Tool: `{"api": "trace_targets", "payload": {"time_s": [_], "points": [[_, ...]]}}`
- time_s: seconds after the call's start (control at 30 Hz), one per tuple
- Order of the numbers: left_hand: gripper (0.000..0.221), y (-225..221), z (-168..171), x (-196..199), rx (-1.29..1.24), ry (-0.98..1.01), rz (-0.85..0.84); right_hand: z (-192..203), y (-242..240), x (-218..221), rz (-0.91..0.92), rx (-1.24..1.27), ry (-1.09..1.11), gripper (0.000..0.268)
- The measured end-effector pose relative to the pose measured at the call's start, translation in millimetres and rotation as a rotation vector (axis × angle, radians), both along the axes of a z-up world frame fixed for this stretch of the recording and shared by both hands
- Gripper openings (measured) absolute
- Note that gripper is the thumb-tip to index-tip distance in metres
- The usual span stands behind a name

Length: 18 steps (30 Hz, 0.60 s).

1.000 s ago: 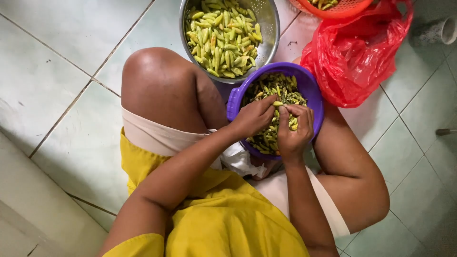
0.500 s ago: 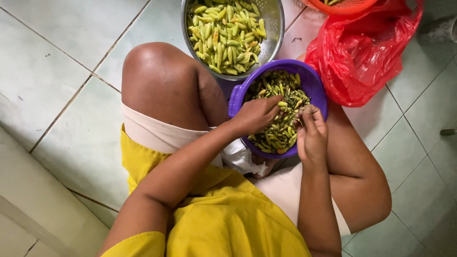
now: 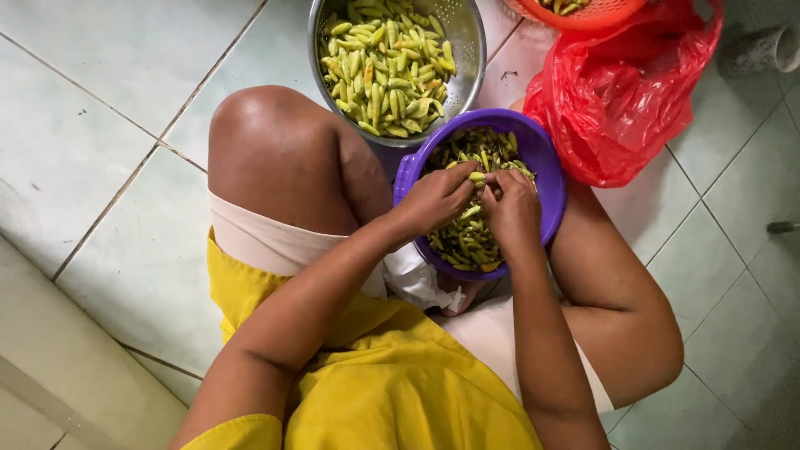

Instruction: Removing stems from green chili peppers and sorting them into a separate bowl while sitting on the floor.

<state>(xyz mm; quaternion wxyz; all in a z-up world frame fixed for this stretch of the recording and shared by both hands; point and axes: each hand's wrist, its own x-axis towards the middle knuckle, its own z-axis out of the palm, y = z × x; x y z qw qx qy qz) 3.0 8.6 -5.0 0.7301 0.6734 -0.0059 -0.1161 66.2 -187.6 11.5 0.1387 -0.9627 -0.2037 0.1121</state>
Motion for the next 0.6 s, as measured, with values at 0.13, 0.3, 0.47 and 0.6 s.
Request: {"api": "trace_targets", "payload": {"time_s": [0.13, 0.3, 0.47, 0.6], "points": [[0.053, -5.4, -6.5, 4.2, -0.005, -0.020, -0.017, 20.8, 1.3, -10.3, -0.038, 0.068, 0.054, 0.013], [0.052, -6.1, 14.0, -3.9, -0.130, -0.006, 0.012, 61.0, 8.8, -31.8, -0.447, 0.842, 0.182, 0.013], [0.052, -26.9, -28.8, 2.7, -0.166, -0.003, -0.062, 67.5, 30.9, -36.9, -0.365, 0.878, 0.039, 0.012], [0.053, -6.8, 1.4, -5.7, -0.120, -0.029, -0.077, 98.1, 55.2, -43.4, -0.058, 0.599, -0.156, 0.005]]}}
